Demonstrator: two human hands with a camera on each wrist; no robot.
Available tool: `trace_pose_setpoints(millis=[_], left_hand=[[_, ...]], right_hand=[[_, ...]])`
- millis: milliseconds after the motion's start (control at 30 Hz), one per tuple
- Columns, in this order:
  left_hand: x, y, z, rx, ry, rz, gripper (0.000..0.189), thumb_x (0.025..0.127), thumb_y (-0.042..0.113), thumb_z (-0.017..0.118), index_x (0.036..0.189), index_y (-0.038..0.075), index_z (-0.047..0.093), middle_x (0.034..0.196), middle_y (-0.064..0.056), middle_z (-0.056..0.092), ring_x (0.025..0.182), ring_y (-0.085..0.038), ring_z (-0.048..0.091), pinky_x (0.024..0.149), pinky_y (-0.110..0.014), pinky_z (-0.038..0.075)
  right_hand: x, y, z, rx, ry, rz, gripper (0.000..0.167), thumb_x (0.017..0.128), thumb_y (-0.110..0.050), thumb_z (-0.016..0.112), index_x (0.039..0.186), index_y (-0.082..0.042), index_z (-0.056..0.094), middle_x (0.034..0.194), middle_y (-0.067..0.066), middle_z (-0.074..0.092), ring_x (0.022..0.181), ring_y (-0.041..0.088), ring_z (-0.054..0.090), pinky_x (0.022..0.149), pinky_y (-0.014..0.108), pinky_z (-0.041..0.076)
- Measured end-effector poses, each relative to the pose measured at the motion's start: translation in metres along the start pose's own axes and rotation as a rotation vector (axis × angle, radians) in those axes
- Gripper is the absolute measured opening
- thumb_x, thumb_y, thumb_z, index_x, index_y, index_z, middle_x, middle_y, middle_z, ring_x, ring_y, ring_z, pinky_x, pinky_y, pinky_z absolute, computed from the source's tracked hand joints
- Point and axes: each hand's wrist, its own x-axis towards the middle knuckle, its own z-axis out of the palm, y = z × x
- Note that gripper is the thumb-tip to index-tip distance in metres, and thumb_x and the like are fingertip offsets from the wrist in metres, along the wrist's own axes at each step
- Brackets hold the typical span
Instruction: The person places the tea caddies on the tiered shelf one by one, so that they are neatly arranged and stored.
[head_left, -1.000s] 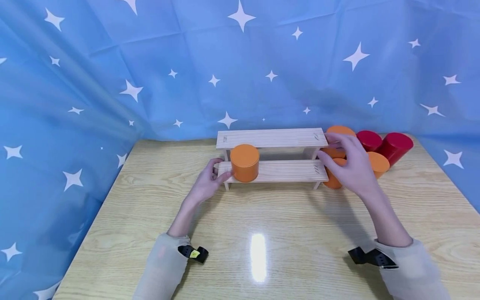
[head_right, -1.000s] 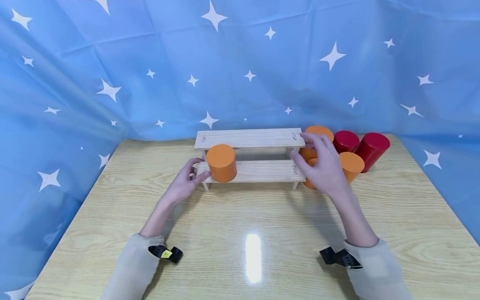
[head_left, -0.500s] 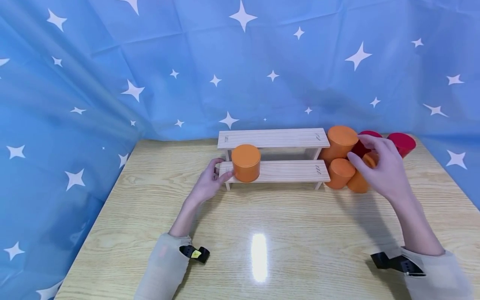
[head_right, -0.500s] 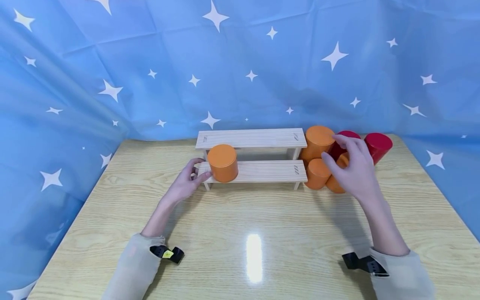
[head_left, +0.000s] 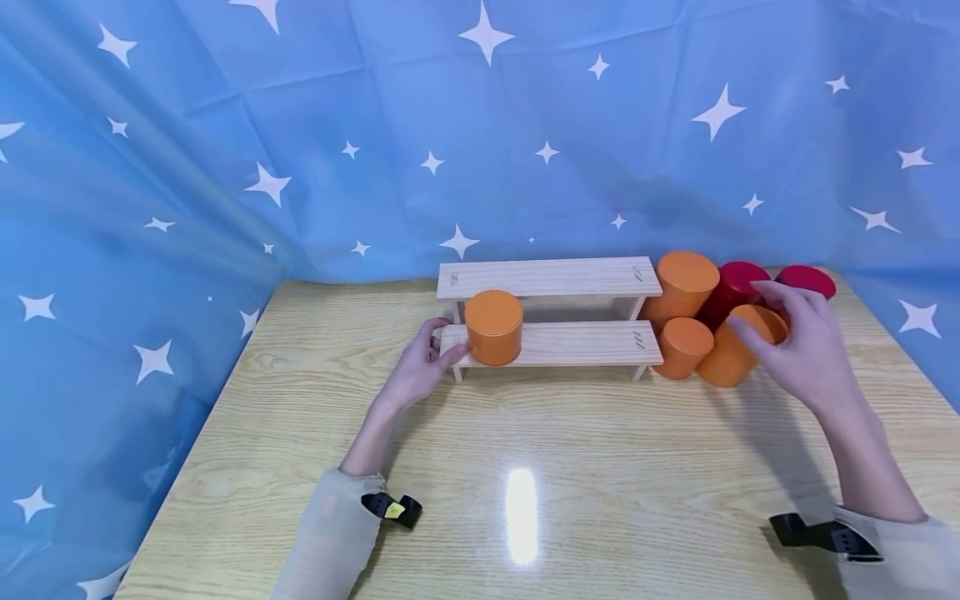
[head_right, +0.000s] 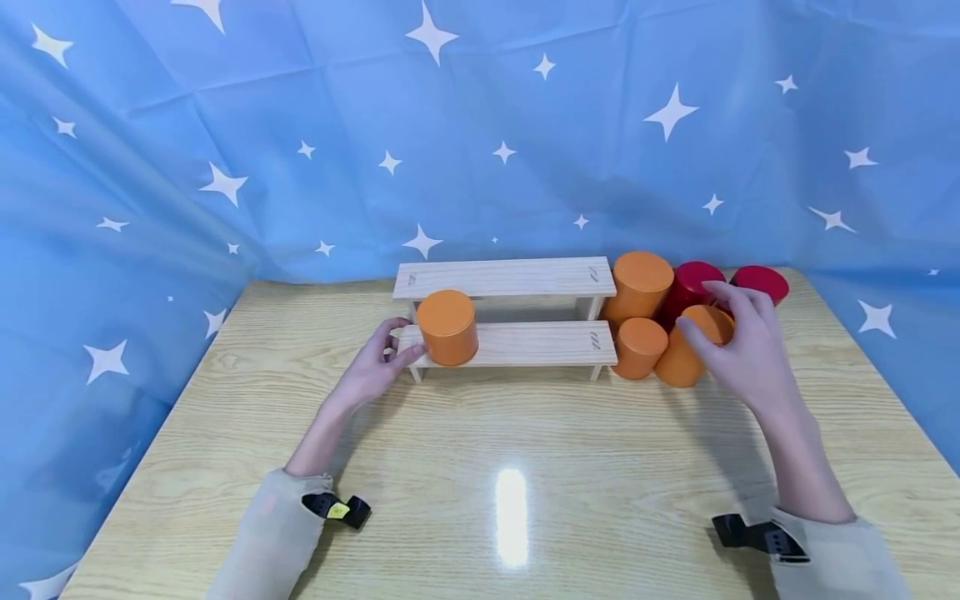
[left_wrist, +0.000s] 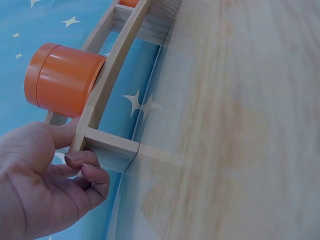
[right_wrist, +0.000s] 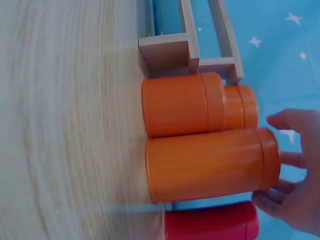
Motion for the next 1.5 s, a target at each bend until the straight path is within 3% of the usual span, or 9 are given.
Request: trace_pose_setpoints(millis=[267, 400, 500, 600, 700, 967, 1167, 1367, 1500], left_hand=[[-0.001, 0.002, 0.002, -0.004, 0.000, -0.010, 0.058, 0.100, 0.029, 0.066, 0.147, 0.007, 0.040, 0.087, -0.005, 0.046, 0.070, -0.016, 0.043, 0.061, -0.028, 0.039], [-0.002, 0.001, 0.002, -0.007, -0.003, -0.013, 0.058, 0.100, 0.029, 0.066, 0.147, 0.007, 0.039, 0.086, -0.005, 0.046, 0.070, -0.017, 0.043, 0.061, -0.028, 0.039], [-0.002, 0.001, 0.002, -0.007, -0.004, -0.016, 0.058, 0.100, 0.028, 0.066, 0.148, 0.007, 0.039, 0.086, -0.005, 0.045, 0.070, -0.017, 0.042, 0.061, -0.028, 0.038], [-0.003, 0.002, 0.001, -0.001, -0.005, -0.011, 0.059, 0.101, 0.028, 0.065, 0.149, 0.007, 0.038, 0.086, -0.005, 0.044, 0.070, -0.017, 0.042, 0.061, -0.028, 0.038], [-0.002, 0.002, 0.001, 0.001, -0.005, -0.007, 0.059, 0.101, 0.027, 0.065, 0.149, 0.007, 0.038, 0.086, -0.005, 0.044, 0.070, -0.017, 0.042, 0.061, -0.028, 0.038], [-0.001, 0.000, 0.001, -0.002, 0.000, -0.014, 0.058, 0.101, 0.028, 0.065, 0.148, 0.007, 0.039, 0.086, -0.005, 0.043, 0.070, -0.017, 0.041, 0.061, -0.029, 0.038], [-0.001, 0.001, 0.002, 0.003, 0.000, -0.010, 0.057, 0.101, 0.028, 0.065, 0.148, 0.007, 0.039, 0.086, -0.006, 0.044, 0.071, -0.017, 0.042, 0.061, -0.029, 0.038], [-0.001, 0.002, 0.001, 0.002, 0.001, -0.012, 0.058, 0.101, 0.029, 0.065, 0.148, 0.008, 0.039, 0.087, -0.006, 0.043, 0.071, -0.018, 0.042, 0.061, -0.029, 0.037], [-0.001, 0.002, 0.000, 0.001, 0.002, -0.012, 0.060, 0.101, 0.030, 0.065, 0.148, 0.007, 0.038, 0.087, -0.006, 0.044, 0.071, -0.017, 0.043, 0.061, -0.028, 0.038]], right_hand=[[0.002, 0.008, -0.004, 0.000, -0.076, -0.018, 0.065, 0.091, -0.020, 0.076, 0.144, 0.003, 0.047, 0.130, 0.028, 0.051, 0.118, 0.045, 0.038, 0.080, 0.026, 0.030], [0.003, 0.011, -0.006, -0.011, -0.177, -0.024, 0.078, 0.086, -0.020, 0.082, 0.147, 0.005, 0.041, 0.135, 0.033, 0.047, 0.119, 0.053, 0.039, 0.090, 0.049, 0.040], [0.005, 0.012, -0.007, -0.019, -0.240, -0.006, 0.086, 0.084, -0.020, 0.084, 0.151, 0.004, 0.035, 0.142, 0.036, 0.041, 0.123, 0.057, 0.034, 0.093, 0.074, 0.032], [0.005, 0.012, -0.008, -0.019, -0.270, 0.009, 0.088, 0.084, -0.021, 0.084, 0.152, 0.003, 0.033, 0.145, 0.036, 0.038, 0.124, 0.058, 0.033, 0.092, 0.077, 0.031], [0.004, 0.012, -0.009, -0.026, -0.274, 0.020, 0.084, 0.085, -0.023, 0.084, 0.149, 0.003, 0.036, 0.142, 0.035, 0.040, 0.121, 0.056, 0.037, 0.089, 0.070, 0.036], [0.001, 0.011, -0.016, -0.036, -0.213, 0.047, 0.074, 0.084, -0.026, 0.085, 0.142, 0.001, 0.046, 0.129, 0.028, 0.052, 0.105, 0.034, 0.047, 0.072, 0.018, 0.036], [-0.001, 0.005, -0.023, -0.051, -0.111, 0.065, 0.075, 0.084, -0.028, 0.085, 0.144, -0.002, 0.048, 0.129, 0.022, 0.052, 0.098, 0.013, 0.044, 0.070, 0.015, 0.036], [-0.004, -0.006, -0.028, -0.061, 0.005, 0.064, 0.075, 0.084, -0.028, 0.085, 0.147, -0.007, 0.049, 0.135, 0.019, 0.051, 0.109, 0.020, 0.046, 0.080, 0.010, 0.031], [-0.005, -0.015, -0.032, -0.043, 0.088, 0.043, 0.070, 0.084, -0.024, 0.085, 0.145, -0.012, 0.053, 0.120, -0.002, 0.055, 0.109, 0.007, 0.046, 0.085, 0.010, 0.029]])
